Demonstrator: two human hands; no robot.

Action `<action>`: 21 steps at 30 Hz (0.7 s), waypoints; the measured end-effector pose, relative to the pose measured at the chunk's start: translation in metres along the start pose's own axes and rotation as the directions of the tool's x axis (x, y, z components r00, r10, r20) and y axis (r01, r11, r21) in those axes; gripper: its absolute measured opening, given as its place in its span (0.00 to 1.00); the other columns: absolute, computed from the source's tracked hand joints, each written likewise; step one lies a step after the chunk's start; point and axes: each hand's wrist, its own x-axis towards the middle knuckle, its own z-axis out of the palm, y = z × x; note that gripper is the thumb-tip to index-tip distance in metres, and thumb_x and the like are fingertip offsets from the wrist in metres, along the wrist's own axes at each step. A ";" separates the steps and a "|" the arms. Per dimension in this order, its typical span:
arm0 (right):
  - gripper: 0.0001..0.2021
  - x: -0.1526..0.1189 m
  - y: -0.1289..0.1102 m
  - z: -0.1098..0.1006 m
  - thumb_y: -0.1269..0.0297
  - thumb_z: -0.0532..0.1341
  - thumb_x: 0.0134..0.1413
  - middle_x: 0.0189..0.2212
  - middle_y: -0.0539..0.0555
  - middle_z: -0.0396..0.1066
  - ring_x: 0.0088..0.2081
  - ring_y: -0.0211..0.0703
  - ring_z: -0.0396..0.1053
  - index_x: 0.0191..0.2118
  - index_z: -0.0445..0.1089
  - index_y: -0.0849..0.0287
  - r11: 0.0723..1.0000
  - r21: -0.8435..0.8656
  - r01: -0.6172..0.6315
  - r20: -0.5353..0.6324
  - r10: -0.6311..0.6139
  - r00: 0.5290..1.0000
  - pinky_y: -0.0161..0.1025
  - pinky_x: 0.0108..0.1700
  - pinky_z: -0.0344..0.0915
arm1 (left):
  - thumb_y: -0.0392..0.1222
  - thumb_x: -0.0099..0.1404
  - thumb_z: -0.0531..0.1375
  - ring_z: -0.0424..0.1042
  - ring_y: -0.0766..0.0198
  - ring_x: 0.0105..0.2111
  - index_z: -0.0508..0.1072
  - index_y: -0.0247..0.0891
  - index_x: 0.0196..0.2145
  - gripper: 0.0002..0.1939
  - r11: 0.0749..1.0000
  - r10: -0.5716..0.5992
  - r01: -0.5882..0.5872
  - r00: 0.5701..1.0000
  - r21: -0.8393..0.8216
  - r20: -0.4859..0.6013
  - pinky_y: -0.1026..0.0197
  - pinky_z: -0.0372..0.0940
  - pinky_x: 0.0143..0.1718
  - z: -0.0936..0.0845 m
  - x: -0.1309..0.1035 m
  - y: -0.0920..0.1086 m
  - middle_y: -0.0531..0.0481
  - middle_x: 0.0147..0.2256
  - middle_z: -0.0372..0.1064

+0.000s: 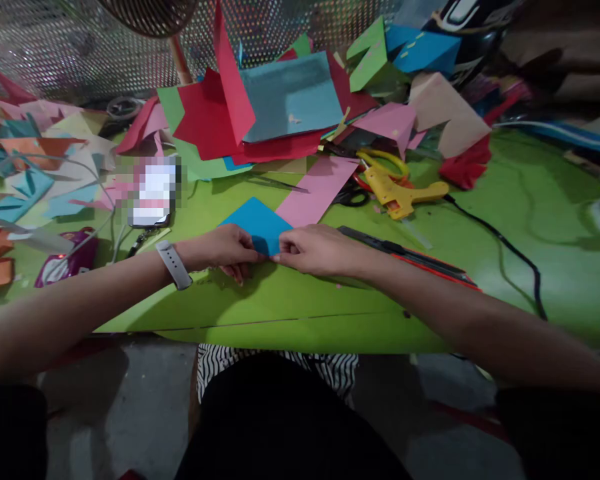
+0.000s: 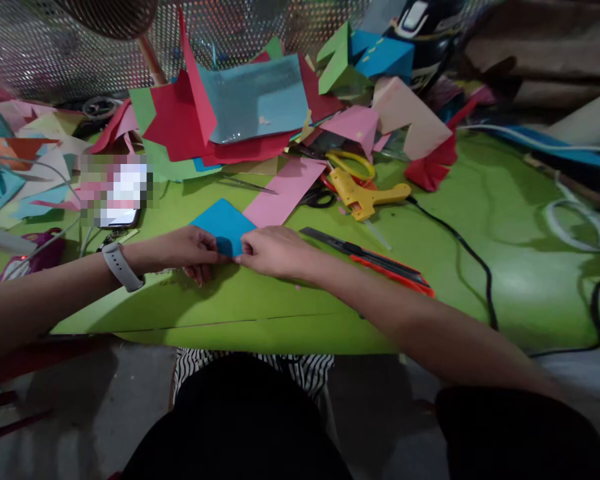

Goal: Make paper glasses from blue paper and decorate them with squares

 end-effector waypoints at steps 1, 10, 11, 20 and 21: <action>0.13 0.001 0.000 -0.001 0.52 0.60 0.61 0.28 0.51 0.75 0.28 0.41 0.67 0.31 0.70 0.55 1.000 -0.007 -0.001 0.018 0.001 1.000 0.38 0.28 0.50 | 0.56 0.57 0.66 0.75 0.63 0.22 0.66 0.39 0.25 0.19 0.999 -0.031 0.031 1.000 -0.019 -0.007 0.62 0.68 0.27 0.000 0.000 0.001 0.53 0.18 0.73; 0.14 0.008 -0.001 -0.008 0.54 0.63 0.60 0.20 0.48 0.73 0.27 0.39 0.71 0.28 0.68 0.57 0.996 0.078 -0.052 0.121 0.042 0.992 0.35 0.31 0.56 | 0.59 0.52 0.70 0.72 0.63 0.20 0.62 0.39 0.17 0.26 0.991 -0.088 0.098 0.990 0.092 -0.108 0.61 0.66 0.24 -0.004 -0.004 -0.002 0.52 0.17 0.70; 0.14 0.008 -0.001 -0.009 0.54 0.63 0.60 0.19 0.47 0.72 0.27 0.38 0.72 0.27 0.67 0.57 0.993 0.108 -0.057 0.136 0.042 0.990 0.35 0.31 0.57 | 0.59 0.52 0.70 0.71 0.64 0.19 0.61 0.39 0.17 0.26 0.989 -0.093 0.105 0.989 0.107 -0.118 0.62 0.65 0.24 -0.007 -0.007 -0.004 0.52 0.17 0.70; 0.16 0.003 0.018 -0.009 0.57 0.64 0.57 0.17 0.48 0.71 0.21 0.37 0.71 0.23 0.65 0.57 0.944 0.308 -0.115 0.219 0.048 0.974 0.36 0.31 0.65 | 0.66 0.55 0.65 0.69 0.62 0.18 0.67 0.40 0.16 0.28 0.970 -0.134 0.176 0.962 0.169 -0.236 0.61 0.64 0.21 -0.041 -0.045 -0.056 0.49 0.17 0.70; 0.16 0.001 0.022 -0.009 0.57 0.64 0.57 0.17 0.48 0.71 0.21 0.37 0.71 0.23 0.65 0.57 0.941 0.313 -0.130 0.227 0.058 0.972 0.36 0.31 0.64 | 0.65 0.55 0.65 0.70 0.61 0.19 0.67 0.40 0.15 0.28 0.964 -0.175 0.219 0.950 0.150 -0.258 0.60 0.64 0.22 -0.046 -0.048 -0.062 0.48 0.17 0.70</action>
